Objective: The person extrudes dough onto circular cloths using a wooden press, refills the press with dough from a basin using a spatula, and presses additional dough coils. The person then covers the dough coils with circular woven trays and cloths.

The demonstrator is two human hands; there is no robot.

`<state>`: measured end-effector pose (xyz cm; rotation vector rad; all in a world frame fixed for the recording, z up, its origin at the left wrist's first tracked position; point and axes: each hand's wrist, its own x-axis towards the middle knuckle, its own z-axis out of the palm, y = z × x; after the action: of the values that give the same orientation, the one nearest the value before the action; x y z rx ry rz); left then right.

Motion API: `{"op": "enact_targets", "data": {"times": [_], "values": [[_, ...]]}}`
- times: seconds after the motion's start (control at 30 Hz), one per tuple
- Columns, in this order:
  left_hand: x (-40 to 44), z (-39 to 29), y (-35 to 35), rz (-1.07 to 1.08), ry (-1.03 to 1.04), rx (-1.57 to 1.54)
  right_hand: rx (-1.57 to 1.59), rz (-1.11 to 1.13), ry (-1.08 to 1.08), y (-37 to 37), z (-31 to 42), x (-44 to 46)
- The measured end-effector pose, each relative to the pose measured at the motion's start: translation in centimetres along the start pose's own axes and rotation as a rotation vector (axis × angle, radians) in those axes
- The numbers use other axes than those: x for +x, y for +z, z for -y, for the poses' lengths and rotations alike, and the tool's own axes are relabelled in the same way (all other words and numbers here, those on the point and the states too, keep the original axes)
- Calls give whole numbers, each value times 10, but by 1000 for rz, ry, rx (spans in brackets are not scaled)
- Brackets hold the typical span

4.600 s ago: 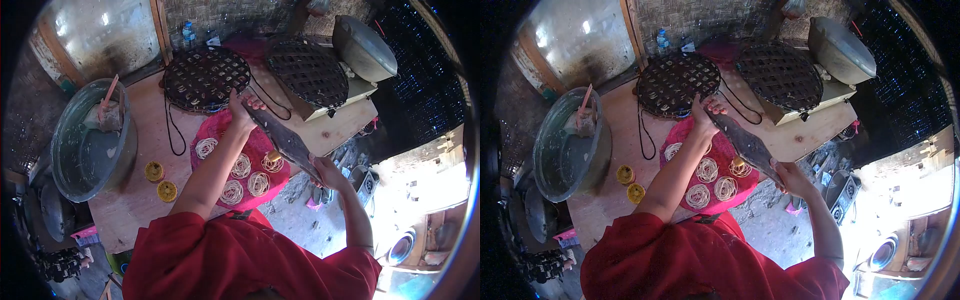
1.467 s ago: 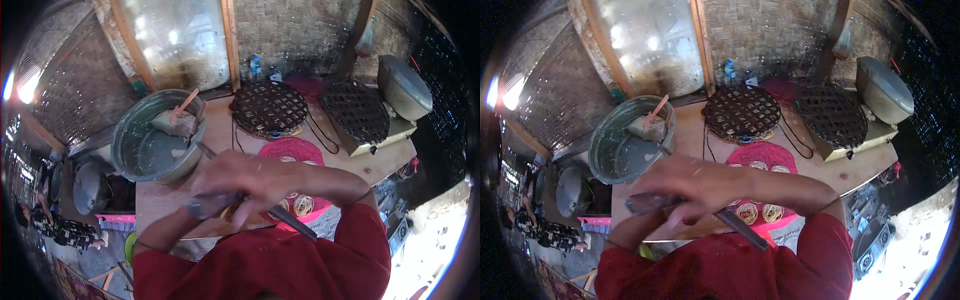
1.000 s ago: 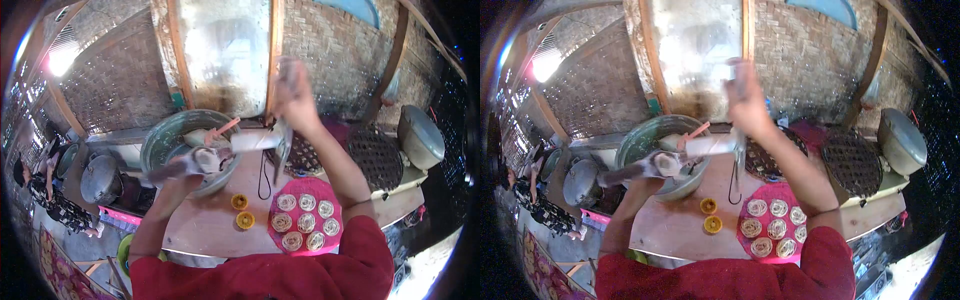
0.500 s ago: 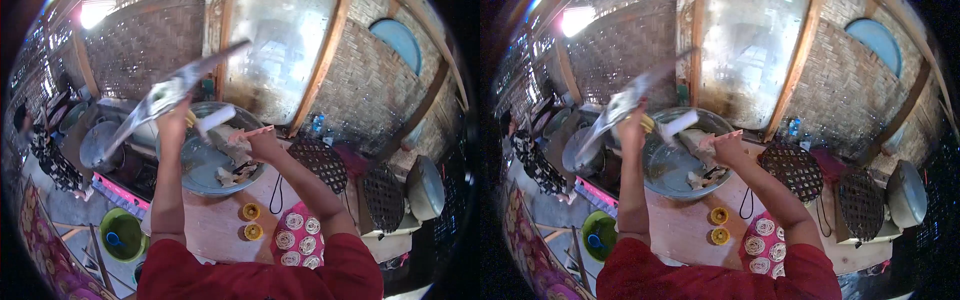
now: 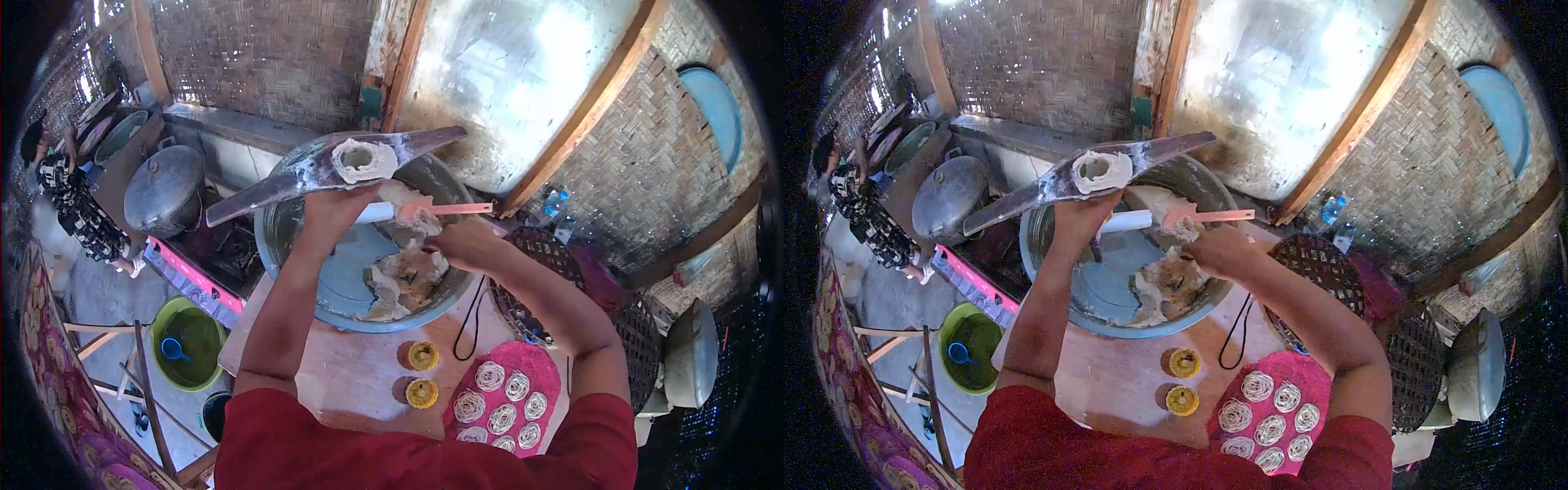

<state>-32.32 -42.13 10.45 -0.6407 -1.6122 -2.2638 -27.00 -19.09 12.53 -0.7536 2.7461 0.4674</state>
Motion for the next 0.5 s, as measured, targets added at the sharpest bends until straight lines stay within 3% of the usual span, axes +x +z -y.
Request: {"op": "enact_targets", "data": {"times": [0.03,0.13,0.3,0.4,0.5], "values": [[1,-1,1,-7,-16,-82,40,21,-51,11,-3,11],[-3,-10,-1,0,191,437,71,104,-101,17,0,23],[-6,-12,-5,17,323,629,138,220,-270,9,19,13],[-4,-14,5,38,-81,-193,192,317,-292,14,29,13],[-3,-25,9,39,-190,-455,277,184,-382,4,23,-3]]}}
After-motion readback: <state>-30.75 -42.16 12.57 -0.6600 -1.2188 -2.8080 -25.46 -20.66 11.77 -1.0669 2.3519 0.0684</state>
